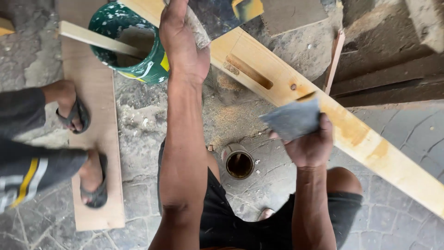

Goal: The person uses a putty knife to apply a yellow filler into a groove on a wooden plank. They scrape excess filler from the knife onto the plank and smooth the filler into the groove.

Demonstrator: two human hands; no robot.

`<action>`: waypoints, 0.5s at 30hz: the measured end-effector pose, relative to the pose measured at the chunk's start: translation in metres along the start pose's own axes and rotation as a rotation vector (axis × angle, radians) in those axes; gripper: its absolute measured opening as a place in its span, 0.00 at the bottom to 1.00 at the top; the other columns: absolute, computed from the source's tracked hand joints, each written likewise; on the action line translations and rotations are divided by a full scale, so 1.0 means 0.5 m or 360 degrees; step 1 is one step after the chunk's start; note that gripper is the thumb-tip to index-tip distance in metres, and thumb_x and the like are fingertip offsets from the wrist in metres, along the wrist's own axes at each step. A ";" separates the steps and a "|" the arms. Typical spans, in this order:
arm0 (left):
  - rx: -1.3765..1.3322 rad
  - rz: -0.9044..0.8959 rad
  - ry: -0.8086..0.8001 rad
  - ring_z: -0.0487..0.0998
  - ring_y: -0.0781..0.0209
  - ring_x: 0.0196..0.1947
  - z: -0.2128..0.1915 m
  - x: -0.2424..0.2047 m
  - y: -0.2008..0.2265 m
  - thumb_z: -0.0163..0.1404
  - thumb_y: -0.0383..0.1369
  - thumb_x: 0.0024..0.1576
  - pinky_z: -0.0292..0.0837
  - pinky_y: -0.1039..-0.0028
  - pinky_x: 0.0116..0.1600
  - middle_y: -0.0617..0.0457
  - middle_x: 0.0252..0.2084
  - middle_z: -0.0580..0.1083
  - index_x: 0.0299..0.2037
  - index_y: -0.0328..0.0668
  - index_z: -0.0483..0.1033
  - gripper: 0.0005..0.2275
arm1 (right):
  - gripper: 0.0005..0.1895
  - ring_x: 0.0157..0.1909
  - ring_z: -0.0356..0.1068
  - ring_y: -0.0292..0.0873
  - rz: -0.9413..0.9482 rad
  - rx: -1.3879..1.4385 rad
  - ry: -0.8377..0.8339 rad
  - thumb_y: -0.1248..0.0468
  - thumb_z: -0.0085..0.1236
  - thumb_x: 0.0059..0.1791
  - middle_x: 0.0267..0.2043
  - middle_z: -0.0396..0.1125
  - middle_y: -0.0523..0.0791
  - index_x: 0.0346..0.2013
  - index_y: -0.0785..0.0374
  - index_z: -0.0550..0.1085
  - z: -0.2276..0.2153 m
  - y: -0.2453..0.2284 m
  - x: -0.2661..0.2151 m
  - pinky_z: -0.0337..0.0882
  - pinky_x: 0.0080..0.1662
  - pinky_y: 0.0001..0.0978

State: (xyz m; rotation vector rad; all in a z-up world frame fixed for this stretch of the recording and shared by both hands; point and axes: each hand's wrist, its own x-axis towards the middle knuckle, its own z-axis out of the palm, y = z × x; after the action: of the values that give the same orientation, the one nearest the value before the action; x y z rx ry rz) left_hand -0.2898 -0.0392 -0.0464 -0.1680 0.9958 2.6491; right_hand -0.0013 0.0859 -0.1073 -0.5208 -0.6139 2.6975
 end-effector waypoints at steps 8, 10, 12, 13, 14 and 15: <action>0.0544 0.0528 0.0370 0.66 0.59 0.25 -0.113 0.140 0.001 0.51 0.28 0.54 0.64 0.64 0.33 0.58 0.24 0.66 0.24 0.51 0.70 0.08 | 0.19 0.44 0.73 0.44 -0.0440 -0.0190 0.0121 0.51 0.66 0.54 0.43 0.74 0.48 0.47 0.63 0.77 -0.169 -0.082 -0.092 0.69 0.49 0.36; 0.0437 0.0636 0.0177 0.68 0.45 0.47 -0.203 0.156 0.047 0.50 0.32 0.60 0.62 0.56 0.54 0.43 0.46 0.68 0.45 0.36 0.68 0.09 | 0.22 0.54 0.70 0.44 -0.0372 -0.0161 0.0596 0.49 0.64 0.51 0.51 0.72 0.44 0.53 0.56 0.75 -0.192 -0.076 -0.148 0.66 0.56 0.49; 0.0306 0.0700 -0.0019 0.69 0.31 0.70 -0.264 0.168 0.075 0.49 0.37 0.66 0.61 0.48 0.74 0.28 0.68 0.69 0.66 0.21 0.67 0.24 | 0.27 0.63 0.66 0.43 -0.0300 -0.0118 0.1091 0.46 0.61 0.47 0.58 0.70 0.39 0.59 0.49 0.74 -0.200 -0.074 -0.173 0.63 0.64 0.61; 0.0316 0.0452 0.0029 0.59 0.35 0.74 -0.278 0.172 0.083 0.48 0.44 0.60 0.51 0.36 0.71 0.39 0.72 0.66 0.66 0.37 0.71 0.27 | 0.21 0.67 0.65 0.48 -0.0395 0.0066 0.1304 0.48 0.56 0.50 0.61 0.70 0.41 0.56 0.48 0.74 -0.196 -0.079 -0.166 0.59 0.65 0.69; 0.0320 0.0199 0.0086 0.50 0.40 0.78 -0.293 0.176 0.084 0.46 0.52 0.54 0.41 0.24 0.67 0.50 0.75 0.64 0.66 0.52 0.75 0.30 | 0.15 0.72 0.64 0.53 -0.0498 0.0244 0.1513 0.50 0.52 0.52 0.64 0.71 0.44 0.52 0.46 0.75 -0.193 -0.094 -0.162 0.56 0.67 0.78; 0.0313 0.0139 0.0057 0.50 0.40 0.78 -0.328 0.208 0.091 0.46 0.52 0.54 0.41 0.24 0.67 0.50 0.75 0.64 0.66 0.52 0.75 0.30 | 0.15 0.72 0.64 0.53 -0.0548 0.0254 0.1556 0.50 0.52 0.52 0.64 0.71 0.44 0.52 0.46 0.75 -0.246 -0.094 -0.148 0.56 0.67 0.78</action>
State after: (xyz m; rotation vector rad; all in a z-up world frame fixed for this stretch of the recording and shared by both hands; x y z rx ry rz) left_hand -0.4024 -0.1546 -0.1634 -0.1313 1.2955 2.6128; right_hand 0.1256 0.1404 -0.1686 -1.3886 -0.1722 1.8199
